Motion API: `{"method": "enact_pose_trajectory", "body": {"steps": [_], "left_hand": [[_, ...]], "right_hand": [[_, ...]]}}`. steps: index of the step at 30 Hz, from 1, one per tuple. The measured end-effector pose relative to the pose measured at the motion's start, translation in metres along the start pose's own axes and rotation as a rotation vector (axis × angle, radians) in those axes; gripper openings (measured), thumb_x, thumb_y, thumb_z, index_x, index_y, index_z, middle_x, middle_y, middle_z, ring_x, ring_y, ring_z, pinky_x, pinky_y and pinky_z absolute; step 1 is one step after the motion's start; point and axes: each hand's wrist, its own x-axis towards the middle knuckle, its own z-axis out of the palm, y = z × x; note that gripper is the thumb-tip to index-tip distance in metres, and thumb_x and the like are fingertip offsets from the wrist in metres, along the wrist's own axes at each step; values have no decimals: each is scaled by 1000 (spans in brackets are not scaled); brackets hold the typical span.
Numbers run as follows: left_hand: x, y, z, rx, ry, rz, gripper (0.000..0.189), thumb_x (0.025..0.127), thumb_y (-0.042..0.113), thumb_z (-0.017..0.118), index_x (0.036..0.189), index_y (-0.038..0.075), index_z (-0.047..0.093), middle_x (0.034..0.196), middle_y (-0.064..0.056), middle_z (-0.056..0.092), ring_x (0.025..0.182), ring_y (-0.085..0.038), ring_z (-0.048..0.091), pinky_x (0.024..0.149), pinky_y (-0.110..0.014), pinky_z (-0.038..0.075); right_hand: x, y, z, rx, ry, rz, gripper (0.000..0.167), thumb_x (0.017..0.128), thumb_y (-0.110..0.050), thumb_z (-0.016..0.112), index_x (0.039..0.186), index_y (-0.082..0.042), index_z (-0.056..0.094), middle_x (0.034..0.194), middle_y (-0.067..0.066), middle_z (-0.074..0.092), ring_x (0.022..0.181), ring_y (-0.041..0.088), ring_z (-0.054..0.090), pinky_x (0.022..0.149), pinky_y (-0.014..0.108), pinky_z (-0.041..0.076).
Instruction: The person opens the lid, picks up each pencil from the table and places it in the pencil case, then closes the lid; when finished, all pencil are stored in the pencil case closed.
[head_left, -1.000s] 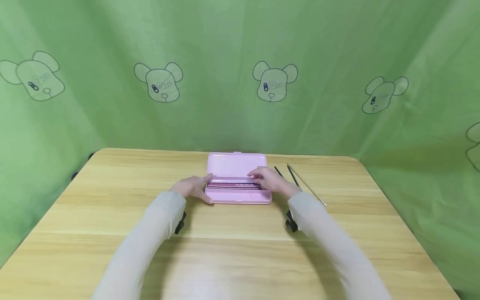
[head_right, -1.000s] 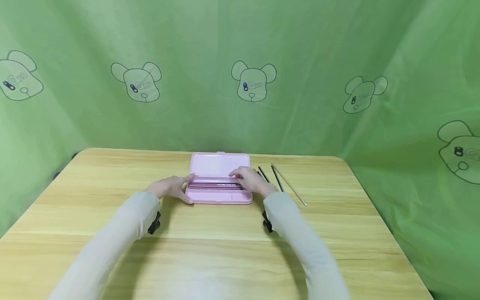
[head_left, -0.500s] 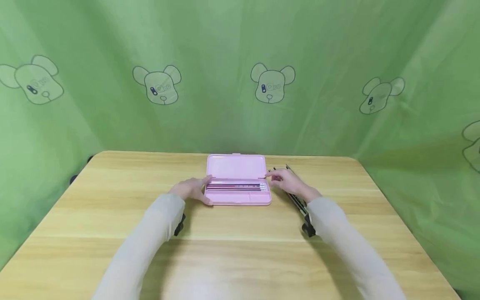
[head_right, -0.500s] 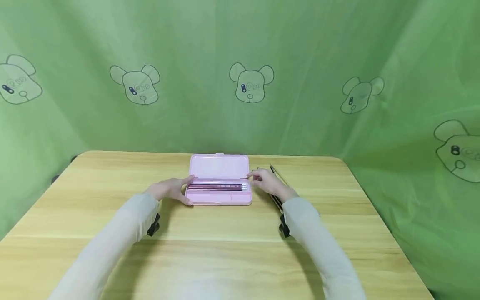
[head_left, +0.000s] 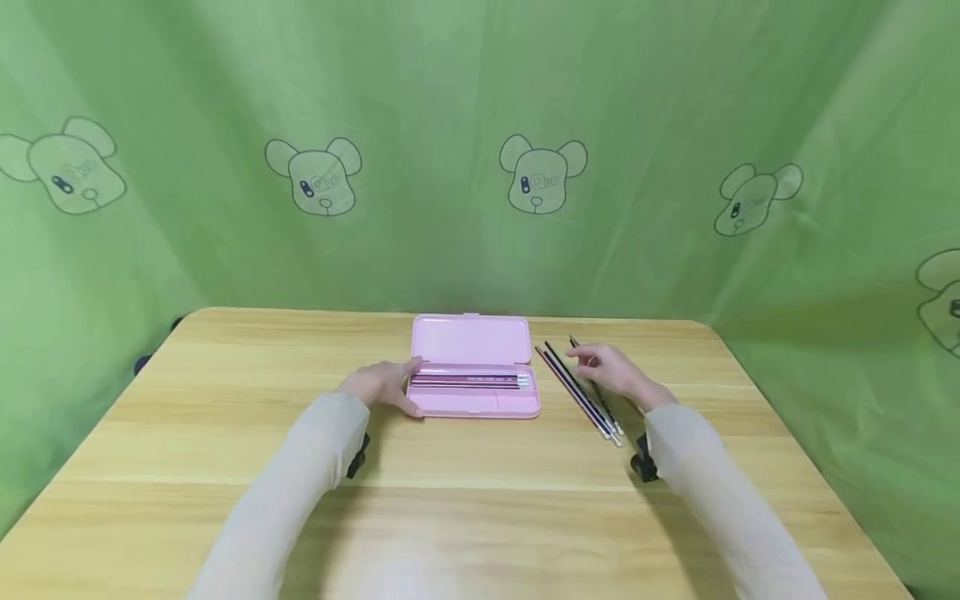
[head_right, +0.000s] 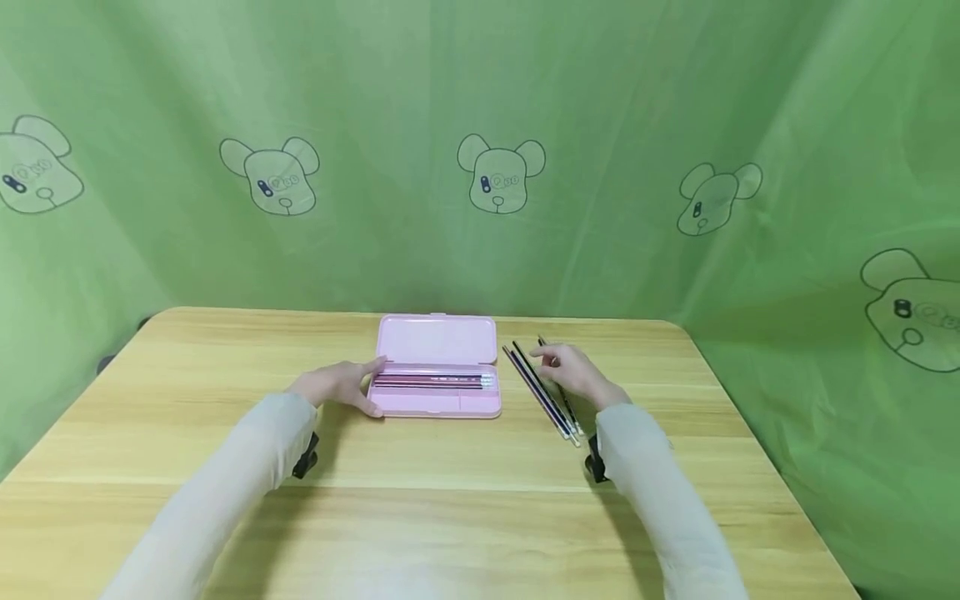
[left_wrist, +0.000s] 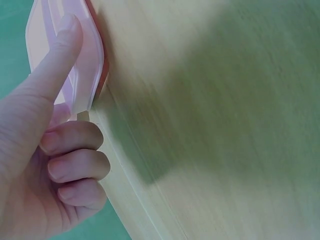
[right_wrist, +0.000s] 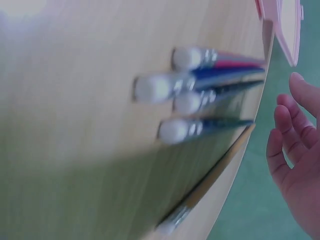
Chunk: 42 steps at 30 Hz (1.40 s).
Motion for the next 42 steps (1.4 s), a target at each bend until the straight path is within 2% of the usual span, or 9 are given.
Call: {"method": "enact_pose_trajectory", "body": {"steps": [5,11,16,20,25,35,38,42], "left_hand": [[1,0,-2,10,11,5,105,68,50,73,148,17,13,143,-22,32,129,-37,33,105,-49,30],[-1,-1,-2,-12,2,-6,105,68,50,73,148,18,12,144,-22,30,130,-37,32,106,-51,28],[-2,0,0,-23,-4,-10,105,68,50,73,148,18,13,144,-21,30,130,-37,32,106,-51,27],[-2,0,2,-11,1,-1,105,69,50,73,147,16,13,143,-22,31,130,-37,33,106,-50,28],[-5,2,2,-21,-2,-20,104,68,49,73,148,19,13,144,-20,31,130,-36,32,106,-50,28],[-8,3,1,-7,6,-12,103,69,49,73,147,18,14,143,-20,32,129,-35,34,106,-48,29],[-8,3,0,-8,3,-11,104,69,49,73,147,17,13,144,-20,32,130,-36,33,106,-48,29],[-6,3,-1,-16,2,-7,103,69,49,73,148,18,13,144,-20,32,129,-36,33,106,-50,28]], "right_hand": [[-8,8,-9,30,20,62,38,86,0,58,121,11,51,87,14,59,82,25,56,73,33,50],[-15,17,-17,23,31,86,39,85,-1,58,121,12,50,87,16,59,82,27,57,75,37,50],[-23,22,-19,7,-4,135,41,86,-3,58,121,14,47,86,18,58,85,32,57,77,43,51],[-24,25,-18,-12,-23,157,43,85,-5,59,121,16,46,88,21,59,83,31,57,76,43,51],[-24,29,-14,-68,-48,178,44,84,-7,61,119,15,47,94,26,59,85,33,57,78,46,50],[-20,31,-5,-136,-18,231,37,79,5,55,116,12,53,99,29,58,93,41,55,84,51,46],[-18,30,-5,-124,-14,257,37,80,5,53,117,10,53,98,27,59,90,38,55,82,48,48],[-17,27,-9,-88,11,248,36,82,6,52,118,11,52,89,22,59,79,29,56,70,40,51]]}}
